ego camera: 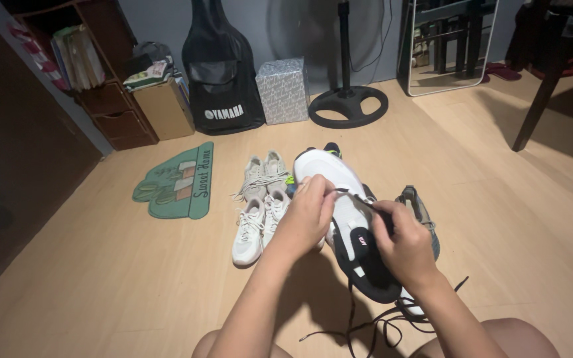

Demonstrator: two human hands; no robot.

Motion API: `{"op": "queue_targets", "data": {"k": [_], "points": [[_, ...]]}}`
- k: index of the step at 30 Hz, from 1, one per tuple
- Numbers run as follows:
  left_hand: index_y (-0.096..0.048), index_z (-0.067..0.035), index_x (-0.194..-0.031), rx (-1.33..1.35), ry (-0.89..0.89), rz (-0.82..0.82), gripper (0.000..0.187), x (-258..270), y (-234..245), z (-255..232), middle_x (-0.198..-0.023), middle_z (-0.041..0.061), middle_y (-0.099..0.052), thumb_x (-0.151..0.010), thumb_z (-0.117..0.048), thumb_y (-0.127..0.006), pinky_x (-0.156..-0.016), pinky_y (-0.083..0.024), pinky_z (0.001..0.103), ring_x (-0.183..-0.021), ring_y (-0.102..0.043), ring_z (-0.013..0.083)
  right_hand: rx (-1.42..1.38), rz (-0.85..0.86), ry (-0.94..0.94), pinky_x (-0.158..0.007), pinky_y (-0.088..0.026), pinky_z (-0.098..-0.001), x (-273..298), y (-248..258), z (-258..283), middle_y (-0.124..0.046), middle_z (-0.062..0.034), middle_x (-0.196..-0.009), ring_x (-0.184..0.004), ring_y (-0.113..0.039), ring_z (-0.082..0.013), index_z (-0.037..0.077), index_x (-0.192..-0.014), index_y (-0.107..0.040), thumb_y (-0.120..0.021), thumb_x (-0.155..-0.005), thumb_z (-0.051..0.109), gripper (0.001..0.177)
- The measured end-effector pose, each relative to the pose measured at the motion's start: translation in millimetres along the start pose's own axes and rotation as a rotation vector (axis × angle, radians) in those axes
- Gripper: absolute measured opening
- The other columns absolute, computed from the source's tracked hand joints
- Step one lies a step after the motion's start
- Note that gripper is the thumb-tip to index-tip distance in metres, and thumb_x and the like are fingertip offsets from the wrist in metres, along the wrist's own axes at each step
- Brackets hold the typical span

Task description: The person sits on the floor and re-laces a white and black sneaker by threading black laces through the eyelets and tying them. Several other shoes are arranged on the floor nearby.

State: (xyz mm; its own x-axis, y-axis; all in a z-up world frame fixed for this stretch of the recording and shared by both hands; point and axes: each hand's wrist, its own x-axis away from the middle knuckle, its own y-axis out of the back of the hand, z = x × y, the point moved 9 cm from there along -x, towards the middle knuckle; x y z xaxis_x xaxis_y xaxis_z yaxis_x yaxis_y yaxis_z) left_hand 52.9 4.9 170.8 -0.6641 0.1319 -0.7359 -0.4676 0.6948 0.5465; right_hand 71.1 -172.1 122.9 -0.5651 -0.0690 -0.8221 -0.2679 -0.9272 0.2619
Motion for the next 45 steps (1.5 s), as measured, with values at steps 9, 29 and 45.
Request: {"op": "queue_targets", "data": {"k": [9,29,45], "points": [[-0.06,-0.003,-0.105,0.352,0.316,0.424,0.014,-11,-10,45,-0.09,0.005,-0.068,-0.091,-0.002,-0.063,-0.08,-0.056,0.029,-0.088,-0.07,0.013,-0.023,0.062,0.046,-0.064,-0.057,-0.0326,1,4,-2,-0.074,-0.0122,-0.095,-0.074,-0.074,-0.0244,0.005,-0.108,-0.067,-0.073,-0.089,0.004,0.02],[-0.017,-0.006,-0.153,0.207,0.438,-0.481,0.121,79,-21,105,-0.149,0.029,-0.029,-0.06,-0.011,-0.094,-0.102,-0.046,0.045,-0.132,-0.04,0.0397,-0.142,0.116,0.075,-0.079,-0.056,-0.0382,17,-92,-59,-0.07,-0.016,-0.106,-0.094,-0.07,-0.0356,0.004,-0.102,-0.063,-0.063,-0.084,-0.005,0.021],[-0.013,-0.014,-0.154,1.218,0.443,-0.591,0.098,65,-48,67,-0.156,0.013,-0.025,-0.07,0.023,-0.048,-0.113,-0.041,0.036,-0.145,-0.036,0.0276,-0.191,0.388,-0.222,-0.099,-0.048,-0.0411,-4,-91,-22,-0.049,-0.0178,-0.137,-0.132,-0.051,-0.0354,0.01,-0.094,-0.078,-0.079,-0.081,0.022,0.018]]}}
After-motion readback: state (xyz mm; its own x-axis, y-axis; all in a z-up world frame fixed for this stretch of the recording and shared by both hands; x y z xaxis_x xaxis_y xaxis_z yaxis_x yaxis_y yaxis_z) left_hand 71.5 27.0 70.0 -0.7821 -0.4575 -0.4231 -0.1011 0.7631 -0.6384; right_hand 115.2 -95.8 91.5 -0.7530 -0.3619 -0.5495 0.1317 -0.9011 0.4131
